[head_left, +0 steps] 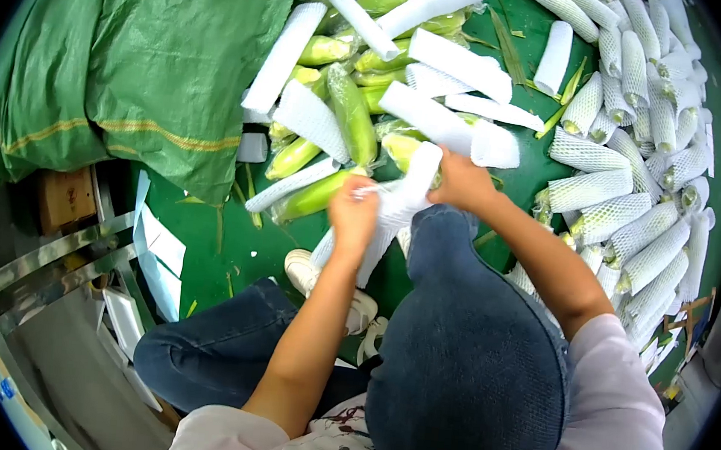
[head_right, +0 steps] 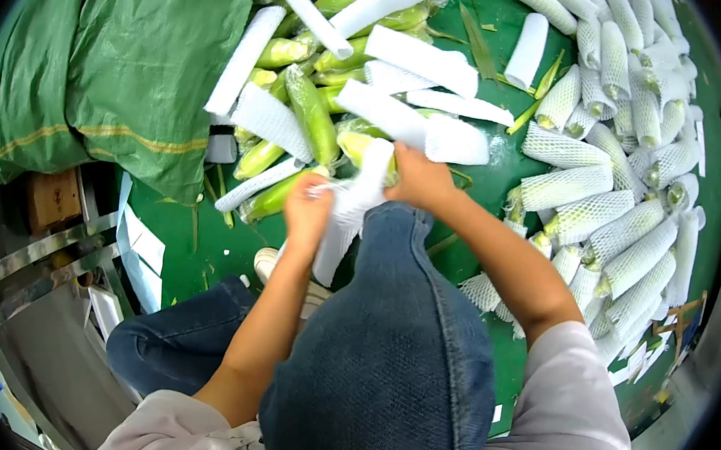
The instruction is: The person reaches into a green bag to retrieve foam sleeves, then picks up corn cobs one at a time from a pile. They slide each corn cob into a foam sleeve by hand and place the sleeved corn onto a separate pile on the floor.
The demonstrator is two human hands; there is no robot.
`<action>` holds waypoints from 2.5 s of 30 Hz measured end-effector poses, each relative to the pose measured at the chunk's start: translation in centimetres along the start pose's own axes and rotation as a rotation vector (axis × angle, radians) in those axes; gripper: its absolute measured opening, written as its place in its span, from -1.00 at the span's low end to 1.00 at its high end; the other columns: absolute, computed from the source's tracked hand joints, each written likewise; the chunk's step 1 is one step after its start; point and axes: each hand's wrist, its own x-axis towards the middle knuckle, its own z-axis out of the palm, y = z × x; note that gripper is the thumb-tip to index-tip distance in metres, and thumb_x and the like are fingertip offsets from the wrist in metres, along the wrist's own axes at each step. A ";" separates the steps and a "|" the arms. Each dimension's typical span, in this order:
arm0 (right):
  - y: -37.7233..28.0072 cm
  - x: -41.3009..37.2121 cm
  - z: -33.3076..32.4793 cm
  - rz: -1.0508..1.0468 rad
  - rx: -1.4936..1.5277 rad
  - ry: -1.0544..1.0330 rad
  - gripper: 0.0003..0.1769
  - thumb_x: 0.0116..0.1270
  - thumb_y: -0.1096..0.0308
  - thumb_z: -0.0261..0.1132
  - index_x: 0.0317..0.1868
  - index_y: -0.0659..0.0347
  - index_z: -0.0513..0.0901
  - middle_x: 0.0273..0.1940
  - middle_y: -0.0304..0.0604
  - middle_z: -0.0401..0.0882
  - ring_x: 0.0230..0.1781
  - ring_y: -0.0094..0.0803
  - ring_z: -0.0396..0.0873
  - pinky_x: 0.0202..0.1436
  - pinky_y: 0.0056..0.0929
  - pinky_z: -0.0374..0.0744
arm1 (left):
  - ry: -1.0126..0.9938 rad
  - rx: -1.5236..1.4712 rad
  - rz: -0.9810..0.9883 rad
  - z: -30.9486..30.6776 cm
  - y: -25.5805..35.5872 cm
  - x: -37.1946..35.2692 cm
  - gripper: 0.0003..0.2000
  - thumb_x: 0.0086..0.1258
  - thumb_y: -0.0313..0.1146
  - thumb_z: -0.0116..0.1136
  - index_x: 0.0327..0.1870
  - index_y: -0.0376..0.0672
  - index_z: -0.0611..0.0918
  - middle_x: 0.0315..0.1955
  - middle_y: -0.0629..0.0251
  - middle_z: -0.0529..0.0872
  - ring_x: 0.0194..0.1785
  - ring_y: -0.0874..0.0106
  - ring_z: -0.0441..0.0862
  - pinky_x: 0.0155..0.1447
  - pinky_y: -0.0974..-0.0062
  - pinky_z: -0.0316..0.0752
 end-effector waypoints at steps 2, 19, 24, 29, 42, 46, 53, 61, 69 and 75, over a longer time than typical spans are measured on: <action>-2.1 -1.8 -3.0 -0.021 0.382 0.044 -0.20 -0.07 0.09 0.51 0.19 0.25 0.45 -0.07 0.14 0.64 -0.06 -0.01 0.63 0.02 -0.22 0.56 | 0.105 -0.261 0.075 -1.1 2.3 2.3 -0.65 0.23 -0.67 0.08 0.04 -0.16 0.61 -0.30 0.37 0.64 -0.26 0.52 0.58 -0.15 0.55 0.51; 7.3 -5.1 -5.7 0.094 0.284 0.421 -0.75 0.31 0.28 0.27 -0.10 0.23 0.69 -0.31 -0.01 0.72 -0.36 -0.27 0.68 -0.25 -0.39 0.59 | -0.493 -0.782 -0.759 7.8 10.9 0.2 -0.50 0.56 -0.03 -0.23 0.23 -0.26 0.50 0.07 0.14 0.66 0.15 0.33 0.60 0.25 0.32 0.47; 3.8 -8.8 2.1 0.574 1.378 0.216 -0.65 0.45 0.36 0.16 0.17 0.33 0.55 -0.11 -0.17 0.69 -0.18 -0.55 0.64 -0.10 -0.61 0.57 | -0.515 -0.444 -0.583 5.8 8.7 -2.4 -0.50 0.54 -0.01 -0.24 0.19 -0.22 0.54 0.01 0.19 0.68 0.09 0.26 0.63 0.18 0.38 0.48; 7.1 -9.1 8.3 0.456 1.067 0.256 -0.68 0.38 0.37 0.18 0.08 0.30 0.64 -0.15 -0.08 0.72 -0.25 -0.45 0.63 -0.11 -0.50 0.56 | -0.793 -0.366 -0.383 5.7 4.6 -5.6 -0.54 0.50 -0.04 -0.17 0.14 -0.23 0.56 -0.02 0.19 0.69 0.07 0.24 0.62 0.19 0.38 0.46; 8.7 -14.8 -0.1 0.596 0.880 0.837 -0.05 0.14 0.24 0.42 0.47 0.30 0.14 0.22 0.11 0.45 0.16 -0.16 0.50 0.24 -0.28 0.45 | -1.081 0.114 0.549 11.6 5.2 0.9 -0.72 0.26 -0.28 0.18 -0.04 -0.18 0.64 -0.07 0.20 0.67 0.04 0.19 0.60 0.17 0.31 0.43; 8.9 -19.4 7.3 0.402 0.586 0.641 -0.07 0.04 0.34 0.42 0.44 0.29 0.21 0.28 0.20 0.38 0.29 0.00 0.40 0.36 -0.20 0.36 | -0.281 0.741 1.023 10.2 8.8 6.2 -0.69 0.05 -0.37 0.34 -0.14 -0.14 0.61 -0.16 0.20 0.65 0.00 0.17 0.57 0.04 0.20 0.44; 3.9 -12.8 0.8 0.209 0.274 0.840 -0.41 0.22 0.42 0.37 0.28 0.31 0.45 0.15 0.02 0.48 0.11 -0.12 0.47 0.19 -0.29 0.43 | -0.668 0.387 0.582 8.3 9.5 5.9 -0.70 0.08 -0.41 0.37 -0.15 -0.17 0.57 -0.35 0.13 0.58 -0.21 0.18 0.60 -0.13 0.31 0.50; 0.4 -2.5 -2.5 0.128 1.407 0.647 -0.79 0.27 0.43 0.41 -0.14 0.33 0.64 -0.37 -0.28 0.65 -0.38 -0.61 0.55 -0.27 -0.65 0.50 | -0.841 -0.820 -0.430 4.7 10.9 4.9 -0.67 0.47 -0.25 0.15 0.13 -0.23 0.52 -0.09 0.29 0.67 -0.08 0.52 0.61 0.02 0.57 0.53; 0.8 0.6 2.5 -0.117 0.495 0.885 -0.88 0.33 0.40 0.29 -0.28 0.29 0.56 -0.27 -0.21 0.60 -0.23 -0.49 0.50 -0.09 -0.55 0.45 | -0.542 -0.654 -0.180 9.4 1.8 4.8 -0.72 0.53 -0.17 0.08 0.04 -0.19 0.56 -0.22 0.37 0.66 -0.23 0.59 0.56 -0.09 0.60 0.50; -0.1 1.2 0.4 0.214 2.010 0.621 -0.74 0.46 0.20 0.19 -0.07 0.24 0.56 -0.17 -0.10 0.67 -0.18 -0.32 0.63 -0.04 -0.33 0.59 | -0.129 -1.280 -0.478 10.3 4.4 5.4 -0.67 0.52 -0.14 0.01 0.15 -0.14 0.49 0.13 0.24 0.59 0.06 0.35 0.59 0.21 0.23 0.52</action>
